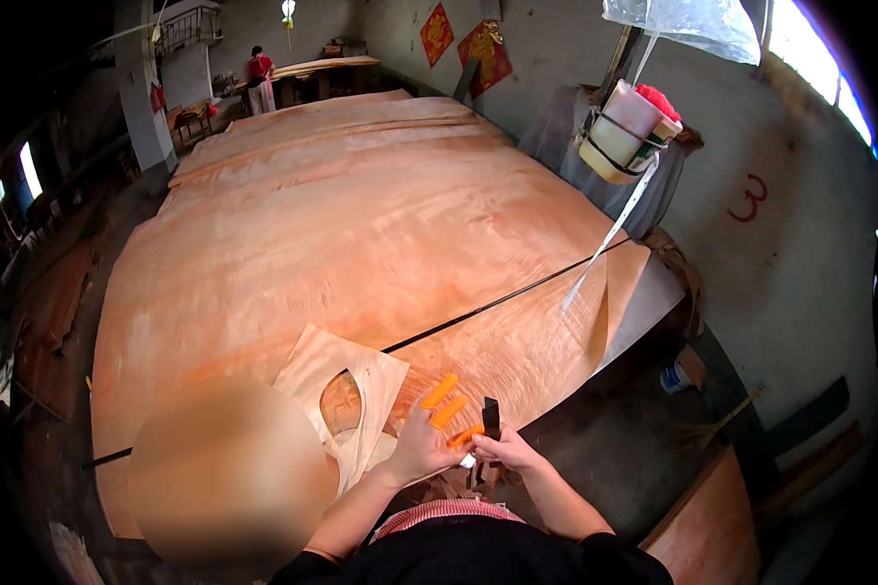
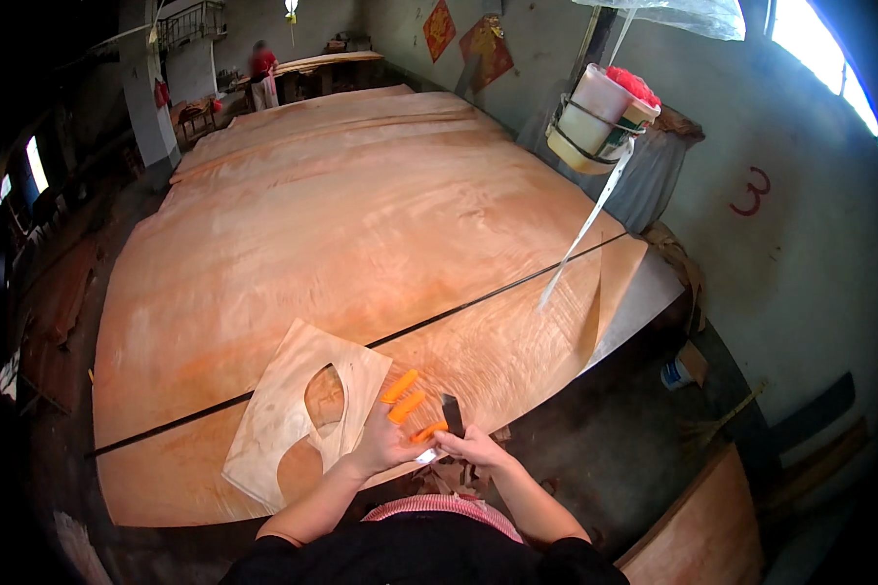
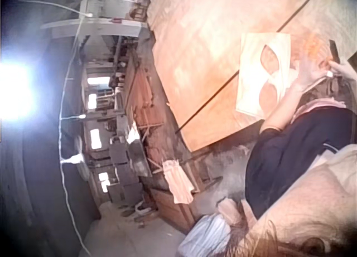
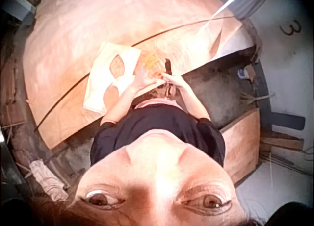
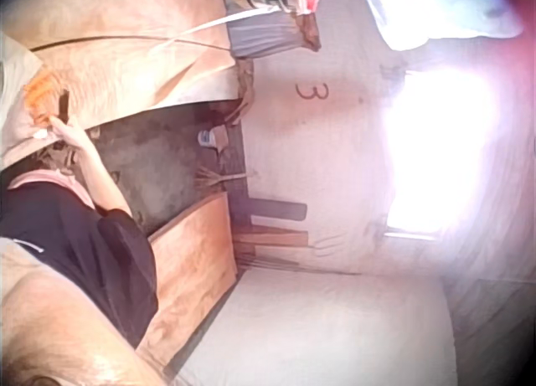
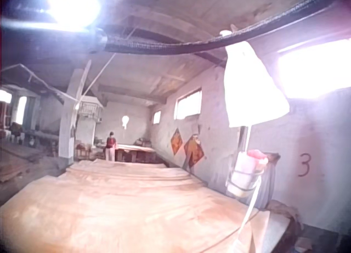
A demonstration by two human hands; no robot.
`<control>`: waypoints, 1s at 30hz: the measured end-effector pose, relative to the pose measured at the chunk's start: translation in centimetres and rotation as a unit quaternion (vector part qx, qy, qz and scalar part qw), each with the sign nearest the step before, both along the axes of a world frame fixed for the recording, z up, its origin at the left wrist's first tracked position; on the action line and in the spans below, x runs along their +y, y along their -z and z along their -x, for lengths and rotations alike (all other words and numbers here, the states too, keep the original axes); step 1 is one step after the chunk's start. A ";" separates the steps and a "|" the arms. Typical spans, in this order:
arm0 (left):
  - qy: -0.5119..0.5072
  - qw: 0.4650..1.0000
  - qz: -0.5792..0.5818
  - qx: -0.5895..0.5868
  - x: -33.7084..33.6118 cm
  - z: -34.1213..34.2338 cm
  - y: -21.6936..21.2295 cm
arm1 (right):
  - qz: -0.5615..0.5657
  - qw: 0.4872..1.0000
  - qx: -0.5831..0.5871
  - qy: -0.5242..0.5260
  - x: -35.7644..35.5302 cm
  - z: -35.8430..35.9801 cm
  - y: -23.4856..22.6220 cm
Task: The person uses a utility knife to cut a large sheet of wood veneer on a metal table. They place a template on the veneer and trace its outline with the knife to cut a specific shape. The person also uses a long flexible ruler to measure and mark straight lines on the veneer before cutting.
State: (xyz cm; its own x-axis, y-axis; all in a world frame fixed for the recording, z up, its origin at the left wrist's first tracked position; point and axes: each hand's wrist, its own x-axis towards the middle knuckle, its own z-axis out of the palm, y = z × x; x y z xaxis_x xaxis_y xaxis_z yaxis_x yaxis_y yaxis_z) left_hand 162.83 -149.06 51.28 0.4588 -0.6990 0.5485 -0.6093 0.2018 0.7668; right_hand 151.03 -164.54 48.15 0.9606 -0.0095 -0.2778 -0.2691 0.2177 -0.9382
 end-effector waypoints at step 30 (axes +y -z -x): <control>-0.071 0.939 -0.332 -0.054 8.5 -0.9 21.6 | -0.003 0.976 0.194 0.102 4.5 -0.6 10.4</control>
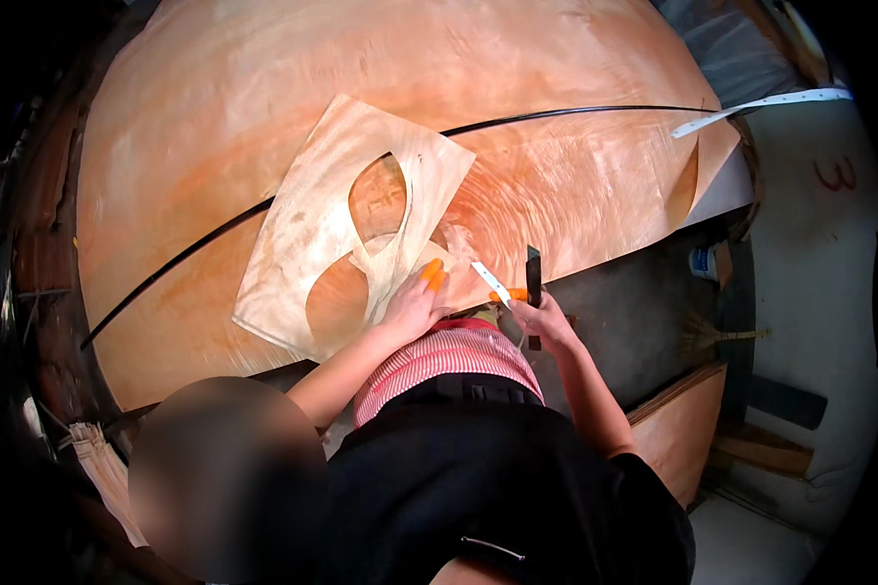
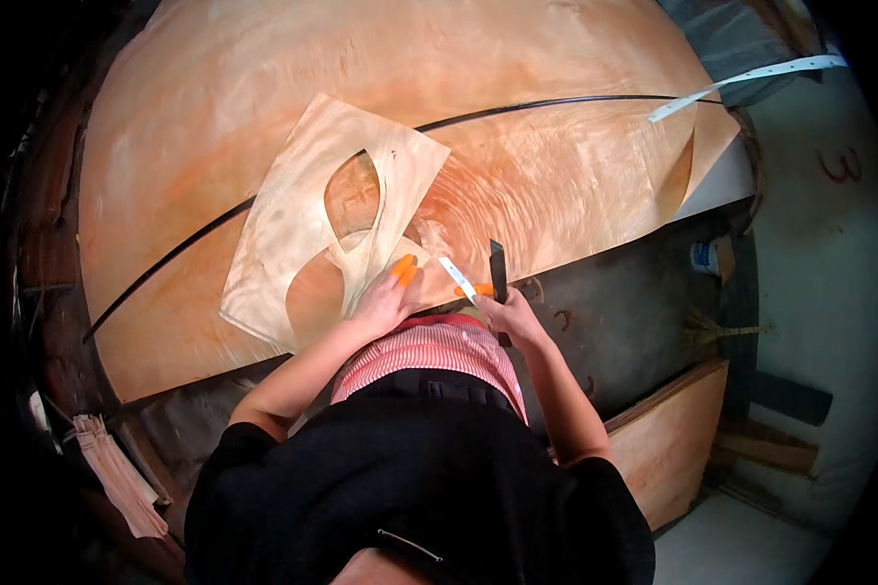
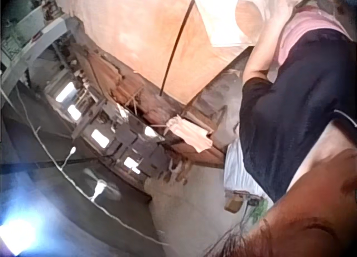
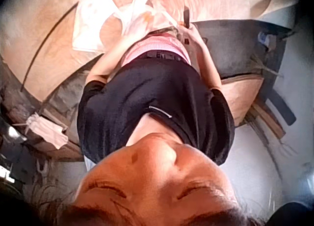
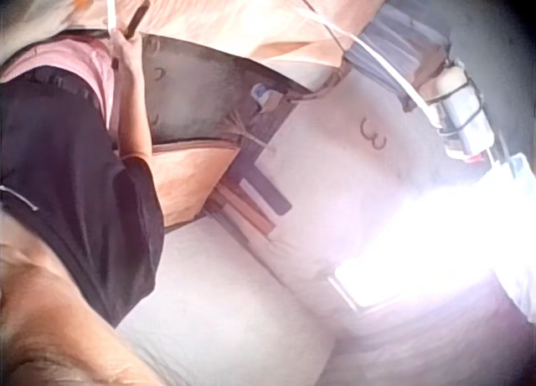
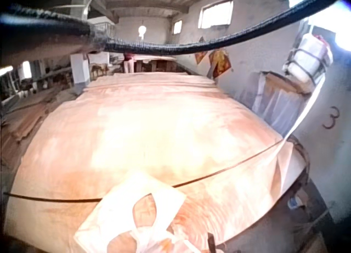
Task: The person uses a utility knife to cut a large sheet of wood veneer on a metal table. They place a template on the veneer and trace its outline with the knife to cut a specific shape. The person also uses a long flexible ruler to measure and mark straight lines on the veneer before cutting.
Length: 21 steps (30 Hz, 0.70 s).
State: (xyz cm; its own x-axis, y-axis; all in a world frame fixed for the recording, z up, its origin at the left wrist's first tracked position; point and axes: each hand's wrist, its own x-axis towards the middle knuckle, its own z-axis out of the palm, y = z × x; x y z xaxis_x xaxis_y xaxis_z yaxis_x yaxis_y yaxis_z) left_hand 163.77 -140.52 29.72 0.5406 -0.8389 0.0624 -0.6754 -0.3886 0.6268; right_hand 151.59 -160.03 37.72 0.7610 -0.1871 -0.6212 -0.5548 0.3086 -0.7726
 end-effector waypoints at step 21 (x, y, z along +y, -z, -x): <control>0.014 0.996 -0.057 -0.065 -1.6 0.2 2.7 | 0.067 0.995 0.061 0.043 2.5 -2.7 12.7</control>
State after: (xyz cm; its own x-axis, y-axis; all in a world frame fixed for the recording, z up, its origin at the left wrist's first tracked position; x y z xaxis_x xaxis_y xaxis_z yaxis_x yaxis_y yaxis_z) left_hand 163.61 -142.12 27.06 0.5106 -0.8592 0.0334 -0.7596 -0.4325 0.4858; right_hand 154.34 -157.54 24.99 0.6593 -0.3359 -0.6727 -0.6231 0.2567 -0.7388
